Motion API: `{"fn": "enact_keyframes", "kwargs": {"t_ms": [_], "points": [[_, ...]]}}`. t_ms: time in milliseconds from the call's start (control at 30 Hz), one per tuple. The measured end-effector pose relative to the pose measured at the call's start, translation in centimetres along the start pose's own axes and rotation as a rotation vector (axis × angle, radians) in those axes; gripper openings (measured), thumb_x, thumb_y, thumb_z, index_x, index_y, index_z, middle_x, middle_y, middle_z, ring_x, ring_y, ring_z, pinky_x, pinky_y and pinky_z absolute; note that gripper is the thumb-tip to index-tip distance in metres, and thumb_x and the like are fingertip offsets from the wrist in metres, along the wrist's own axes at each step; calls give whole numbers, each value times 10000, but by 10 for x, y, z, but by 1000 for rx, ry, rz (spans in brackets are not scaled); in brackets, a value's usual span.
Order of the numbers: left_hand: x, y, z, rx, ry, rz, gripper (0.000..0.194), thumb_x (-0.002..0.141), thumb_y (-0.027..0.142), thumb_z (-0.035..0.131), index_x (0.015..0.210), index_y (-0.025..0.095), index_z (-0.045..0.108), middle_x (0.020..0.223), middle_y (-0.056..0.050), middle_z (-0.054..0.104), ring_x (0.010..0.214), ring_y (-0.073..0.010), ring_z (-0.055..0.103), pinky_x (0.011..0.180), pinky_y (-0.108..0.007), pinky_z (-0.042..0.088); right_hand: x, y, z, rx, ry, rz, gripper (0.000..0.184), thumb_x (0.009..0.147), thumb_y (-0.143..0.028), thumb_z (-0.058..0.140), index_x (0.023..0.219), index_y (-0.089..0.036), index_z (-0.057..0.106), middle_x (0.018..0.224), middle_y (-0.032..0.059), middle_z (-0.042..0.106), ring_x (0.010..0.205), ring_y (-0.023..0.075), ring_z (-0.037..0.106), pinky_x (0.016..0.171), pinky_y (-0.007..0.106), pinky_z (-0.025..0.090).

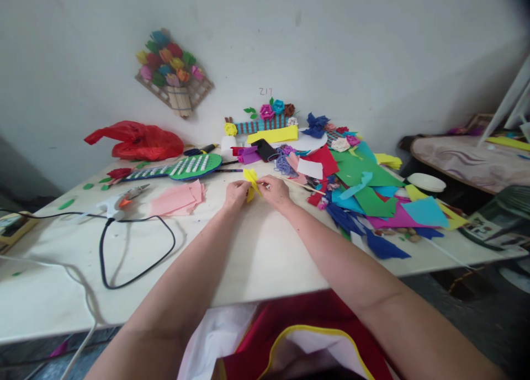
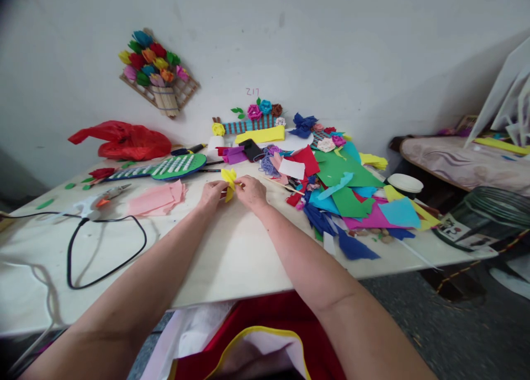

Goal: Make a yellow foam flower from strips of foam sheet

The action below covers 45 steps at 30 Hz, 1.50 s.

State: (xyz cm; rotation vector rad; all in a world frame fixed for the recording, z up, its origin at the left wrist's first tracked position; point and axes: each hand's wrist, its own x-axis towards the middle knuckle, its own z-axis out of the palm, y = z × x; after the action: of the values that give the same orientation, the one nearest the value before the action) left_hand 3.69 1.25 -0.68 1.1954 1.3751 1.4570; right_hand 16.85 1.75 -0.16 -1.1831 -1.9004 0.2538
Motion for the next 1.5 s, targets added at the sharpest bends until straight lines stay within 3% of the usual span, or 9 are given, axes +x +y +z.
{"fn": "enact_keyframes", "kwargs": {"t_ms": [167, 333, 433, 567, 800, 1200, 1500], "points": [[0, -2, -1, 45, -21, 29, 172, 558, 309, 538, 504, 146, 532, 465, -5, 499, 487, -129, 485, 477, -233, 347, -1, -2, -1, 6, -1, -2, 167, 739, -211, 514, 838, -226, 648, 895, -10, 672, 734, 121, 601, 643, 234, 445], [1, -3, 0, 68, -35, 44, 174, 563, 312, 530, 496, 153, 506, 456, 4, 476, 479, -122, 470, 464, -226, 338, -1, -2, 0, 37, 15, 78, 279, 729, -334, 555, 978, -223, 616, 872, 10, 677, 765, 144, 612, 677, 256, 460], [1, -4, 0, 101, -44, 58, 175, 563, 309, 528, 487, 155, 495, 451, 8, 466, 482, -121, 463, 466, -225, 337, -1, -2, 0, 15, 11, 92, 268, 718, -377, 564, 917, -212, 636, 862, 17, 674, 743, 146, 608, 684, 261, 461], [1, -3, 0, 138, -60, 99, 177, 577, 306, 519, 491, 153, 499, 458, 16, 458, 486, -113, 444, 484, -225, 341, -1, -3, -2, -34, 18, 83, 173, 724, -303, 549, 826, -209, 652, 853, 15, 674, 749, 140, 603, 691, 249, 451], [-4, 1, 0, 208, -81, 152, 210, 597, 317, 507, 463, 156, 483, 433, 25, 417, 452, -95, 372, 468, -223, 290, -1, -3, -4, -85, 27, 121, 159, 734, -258, 520, 799, -216, 659, 826, 15, 686, 754, 156, 606, 687, 262, 441], [-6, 4, 3, 252, -59, 131, 209, 584, 327, 501, 462, 157, 495, 420, 29, 396, 452, -98, 351, 457, -230, 247, -2, 0, 0, -112, 75, 44, 116, 730, -219, 550, 768, -220, 660, 816, 4, 654, 733, 133, 566, 654, 244, 415], [-9, 8, 3, 265, -53, 190, 215, 580, 321, 493, 439, 162, 459, 436, 30, 386, 482, -99, 355, 486, -228, 269, -6, -4, -1, -282, 81, -116, 191, 800, -228, 482, 764, -219, 669, 865, 48, 627, 864, 170, 521, 701, 270, 398]]}}
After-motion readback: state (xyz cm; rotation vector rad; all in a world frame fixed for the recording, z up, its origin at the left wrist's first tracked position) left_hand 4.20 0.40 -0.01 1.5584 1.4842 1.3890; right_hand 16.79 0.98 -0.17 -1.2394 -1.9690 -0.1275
